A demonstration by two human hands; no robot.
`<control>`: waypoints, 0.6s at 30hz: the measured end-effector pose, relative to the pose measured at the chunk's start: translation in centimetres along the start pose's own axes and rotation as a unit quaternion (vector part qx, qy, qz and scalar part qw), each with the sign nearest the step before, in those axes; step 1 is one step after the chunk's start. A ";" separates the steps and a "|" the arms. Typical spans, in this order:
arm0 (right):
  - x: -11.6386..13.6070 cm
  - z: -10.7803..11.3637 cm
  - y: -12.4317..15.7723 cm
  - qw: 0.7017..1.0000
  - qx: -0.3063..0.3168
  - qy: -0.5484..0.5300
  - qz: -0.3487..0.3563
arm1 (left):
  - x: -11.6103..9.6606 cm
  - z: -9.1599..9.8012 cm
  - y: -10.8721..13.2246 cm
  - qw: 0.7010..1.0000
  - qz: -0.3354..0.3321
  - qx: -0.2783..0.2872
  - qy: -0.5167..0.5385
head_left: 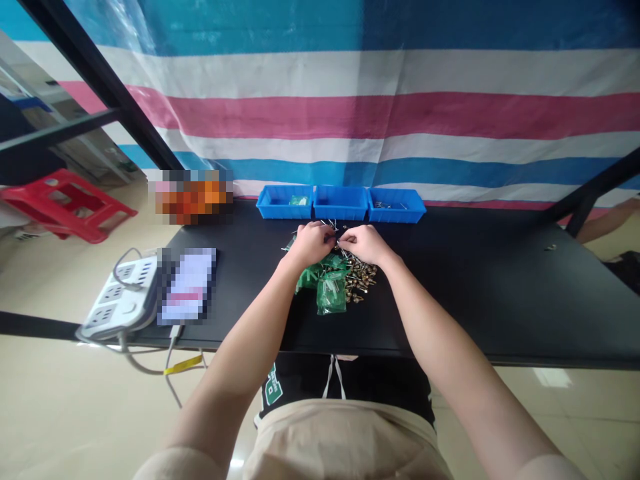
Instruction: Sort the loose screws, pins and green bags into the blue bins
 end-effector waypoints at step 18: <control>0.2 0.5 -0.2 0.999 -0.033 -0.041 -0.008 | -1.8 1.1 0.4 0.967 -0.123 -0.105 0.198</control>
Point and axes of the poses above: each hand's wrist, its own y-axis away from the middle knuckle, its own z-axis out of the back of the hand, x = y × z, the point moved 4 cm from there along -y, towards the middle knuckle, and after that the axes turned 12 degrees about -z, right-handed, at the moved point
